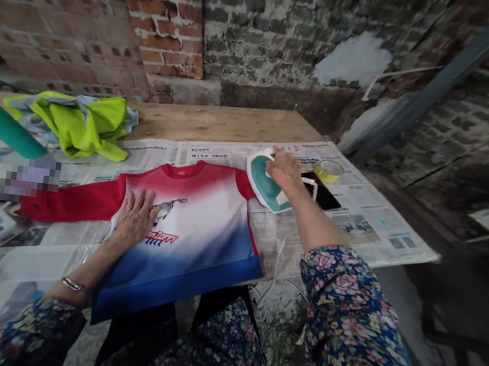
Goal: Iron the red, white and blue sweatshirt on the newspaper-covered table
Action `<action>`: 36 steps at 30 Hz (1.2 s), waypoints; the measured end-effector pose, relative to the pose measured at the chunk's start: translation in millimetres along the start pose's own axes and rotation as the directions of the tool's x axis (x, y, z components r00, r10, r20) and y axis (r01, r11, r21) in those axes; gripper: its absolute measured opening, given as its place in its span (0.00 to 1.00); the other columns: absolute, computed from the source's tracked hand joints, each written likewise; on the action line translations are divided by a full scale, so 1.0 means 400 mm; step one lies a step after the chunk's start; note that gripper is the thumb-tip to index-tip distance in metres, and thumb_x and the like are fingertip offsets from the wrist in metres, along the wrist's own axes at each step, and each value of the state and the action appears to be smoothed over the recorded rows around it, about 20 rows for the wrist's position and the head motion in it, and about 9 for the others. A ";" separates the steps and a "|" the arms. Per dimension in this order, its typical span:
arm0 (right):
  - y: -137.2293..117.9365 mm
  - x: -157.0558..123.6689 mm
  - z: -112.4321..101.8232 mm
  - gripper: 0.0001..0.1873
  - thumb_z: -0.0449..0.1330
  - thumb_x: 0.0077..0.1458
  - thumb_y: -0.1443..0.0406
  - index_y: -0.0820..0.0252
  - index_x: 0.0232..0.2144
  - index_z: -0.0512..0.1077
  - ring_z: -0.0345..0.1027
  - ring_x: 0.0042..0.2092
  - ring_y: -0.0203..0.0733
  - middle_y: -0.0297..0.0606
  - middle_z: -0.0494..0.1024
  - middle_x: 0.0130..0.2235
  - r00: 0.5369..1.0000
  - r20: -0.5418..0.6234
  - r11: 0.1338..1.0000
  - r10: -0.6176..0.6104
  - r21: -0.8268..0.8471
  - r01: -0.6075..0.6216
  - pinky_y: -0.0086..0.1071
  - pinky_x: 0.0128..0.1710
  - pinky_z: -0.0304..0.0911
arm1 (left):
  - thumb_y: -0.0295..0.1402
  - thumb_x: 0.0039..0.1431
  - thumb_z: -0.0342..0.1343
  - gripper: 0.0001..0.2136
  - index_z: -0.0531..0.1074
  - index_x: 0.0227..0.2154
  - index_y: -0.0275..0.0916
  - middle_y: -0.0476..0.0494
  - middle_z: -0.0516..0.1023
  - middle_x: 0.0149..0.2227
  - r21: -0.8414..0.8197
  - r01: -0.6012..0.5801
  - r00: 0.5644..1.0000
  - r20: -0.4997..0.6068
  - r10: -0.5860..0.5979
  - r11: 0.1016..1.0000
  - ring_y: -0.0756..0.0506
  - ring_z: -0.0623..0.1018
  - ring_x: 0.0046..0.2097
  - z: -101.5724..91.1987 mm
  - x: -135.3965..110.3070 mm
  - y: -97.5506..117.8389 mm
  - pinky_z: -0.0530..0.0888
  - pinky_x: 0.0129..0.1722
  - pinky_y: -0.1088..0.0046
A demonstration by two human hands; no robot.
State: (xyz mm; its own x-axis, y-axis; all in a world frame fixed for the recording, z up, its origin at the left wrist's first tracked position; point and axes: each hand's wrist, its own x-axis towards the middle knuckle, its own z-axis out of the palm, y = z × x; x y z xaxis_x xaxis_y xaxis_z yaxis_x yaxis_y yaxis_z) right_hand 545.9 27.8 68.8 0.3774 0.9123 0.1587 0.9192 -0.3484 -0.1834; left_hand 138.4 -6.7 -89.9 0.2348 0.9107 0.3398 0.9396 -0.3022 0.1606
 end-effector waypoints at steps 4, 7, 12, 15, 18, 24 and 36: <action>0.075 0.028 -0.010 0.28 0.55 0.67 0.61 0.63 0.66 0.72 0.70 0.64 0.63 0.58 0.77 0.62 0.996 -0.003 0.996 0.094 0.003 -0.094 0.52 0.64 0.61 | 0.47 0.73 0.45 0.30 0.66 0.69 0.32 0.22 0.68 0.71 0.035 0.024 1.000 0.016 -0.024 0.999 0.21 0.60 0.75 0.002 0.001 -0.001 0.60 0.70 0.34; 0.099 0.044 -0.014 0.29 0.58 0.64 0.62 0.62 0.65 0.73 0.70 0.63 0.66 0.59 0.76 0.62 0.990 -0.016 0.990 0.143 -0.001 -0.143 0.55 0.63 0.63 | 0.47 0.73 0.44 0.29 0.66 0.68 0.34 0.24 0.69 0.70 0.015 0.002 1.000 0.026 -0.003 1.000 0.22 0.62 0.75 0.002 0.003 -0.006 0.59 0.70 0.33; 0.121 0.054 -0.018 0.28 0.59 0.62 0.62 0.57 0.63 0.76 0.71 0.61 0.67 0.56 0.77 0.61 0.980 -0.028 0.980 0.199 0.013 -0.199 0.58 0.59 0.65 | 0.48 0.74 0.43 0.28 0.68 0.67 0.37 0.25 0.71 0.69 -0.030 -0.045 0.999 0.011 0.045 0.999 0.22 0.63 0.74 0.002 0.004 -0.020 0.59 0.70 0.31; 0.142 0.032 -0.023 0.29 0.59 0.62 0.60 0.57 0.64 0.75 0.69 0.62 0.67 0.56 0.77 0.62 0.981 -0.035 0.981 0.192 -0.005 -0.192 0.58 0.61 0.64 | 0.48 0.74 0.43 0.28 0.69 0.66 0.36 0.24 0.72 0.68 -0.029 -0.035 0.999 -0.002 0.035 0.999 0.22 0.63 0.74 0.000 -0.004 -0.030 0.59 0.69 0.30; 0.156 -0.006 -0.025 0.30 0.57 0.64 0.59 0.58 0.66 0.73 0.69 0.63 0.66 0.55 0.77 0.61 0.986 -0.087 0.989 0.143 -0.025 -0.145 0.57 0.62 0.63 | 0.47 0.74 0.43 0.27 0.70 0.64 0.37 0.24 0.71 0.69 -0.035 -0.043 0.999 0.007 0.044 0.998 0.22 0.62 0.74 -0.006 -0.015 -0.038 0.58 0.69 0.29; 0.087 -0.070 -0.038 0.31 0.55 0.67 0.59 0.60 0.70 0.69 0.69 0.63 0.66 0.56 0.78 0.61 0.996 -0.085 1.000 -0.028 -0.006 0.027 0.56 0.64 0.60 | 0.47 0.75 0.42 0.25 0.70 0.63 0.37 0.24 0.71 0.69 -0.030 -0.049 0.999 0.020 0.050 0.998 0.22 0.62 0.74 -0.019 -0.025 -0.035 0.58 0.69 0.29; -0.338 -0.129 -0.009 0.27 0.56 0.67 0.60 0.52 0.65 0.73 0.74 0.60 0.58 0.45 0.83 0.57 0.844 0.111 0.851 -0.524 0.079 0.518 0.48 0.61 0.66 | 0.46 0.73 0.45 0.31 0.69 0.67 0.25 0.17 0.68 0.70 0.067 0.066 0.997 -0.048 -0.062 0.996 0.19 0.63 0.74 -0.012 -0.031 0.006 0.62 0.70 0.34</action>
State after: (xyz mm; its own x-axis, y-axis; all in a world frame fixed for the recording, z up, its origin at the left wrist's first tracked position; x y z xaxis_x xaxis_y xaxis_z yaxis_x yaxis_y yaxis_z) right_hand 402.7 27.0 88.8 -0.1757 0.9768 0.1228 0.9696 0.1933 -0.1503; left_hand 136.7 -20.2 -89.5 0.1635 0.9133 0.3729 0.9676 -0.2222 0.1199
